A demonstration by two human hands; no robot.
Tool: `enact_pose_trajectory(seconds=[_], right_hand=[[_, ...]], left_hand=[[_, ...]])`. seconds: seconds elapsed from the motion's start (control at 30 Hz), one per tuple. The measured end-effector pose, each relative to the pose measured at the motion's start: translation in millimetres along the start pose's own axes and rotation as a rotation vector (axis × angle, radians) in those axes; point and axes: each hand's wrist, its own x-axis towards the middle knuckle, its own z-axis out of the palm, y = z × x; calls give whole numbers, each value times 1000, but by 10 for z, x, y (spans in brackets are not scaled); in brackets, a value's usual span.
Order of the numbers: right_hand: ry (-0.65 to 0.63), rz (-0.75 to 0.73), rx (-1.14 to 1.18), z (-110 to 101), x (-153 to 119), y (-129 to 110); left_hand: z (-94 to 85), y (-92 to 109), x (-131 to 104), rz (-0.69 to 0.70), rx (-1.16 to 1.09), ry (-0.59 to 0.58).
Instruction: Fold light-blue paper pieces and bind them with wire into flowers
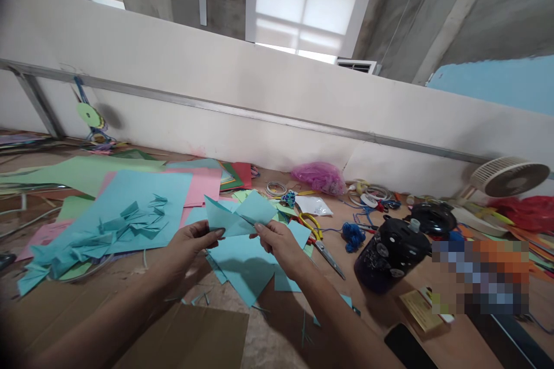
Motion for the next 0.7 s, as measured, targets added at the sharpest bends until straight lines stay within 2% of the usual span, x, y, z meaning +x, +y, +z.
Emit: enact_pose_trajectory(seconds=[0.37,0.7], right_hand=[[25,48,-15,16,13,64],[10,-14,-50,6,14,59]], left_hand=[[-53,-80,57,44,87,-47],[-39,-55,44,60,148,-36]])
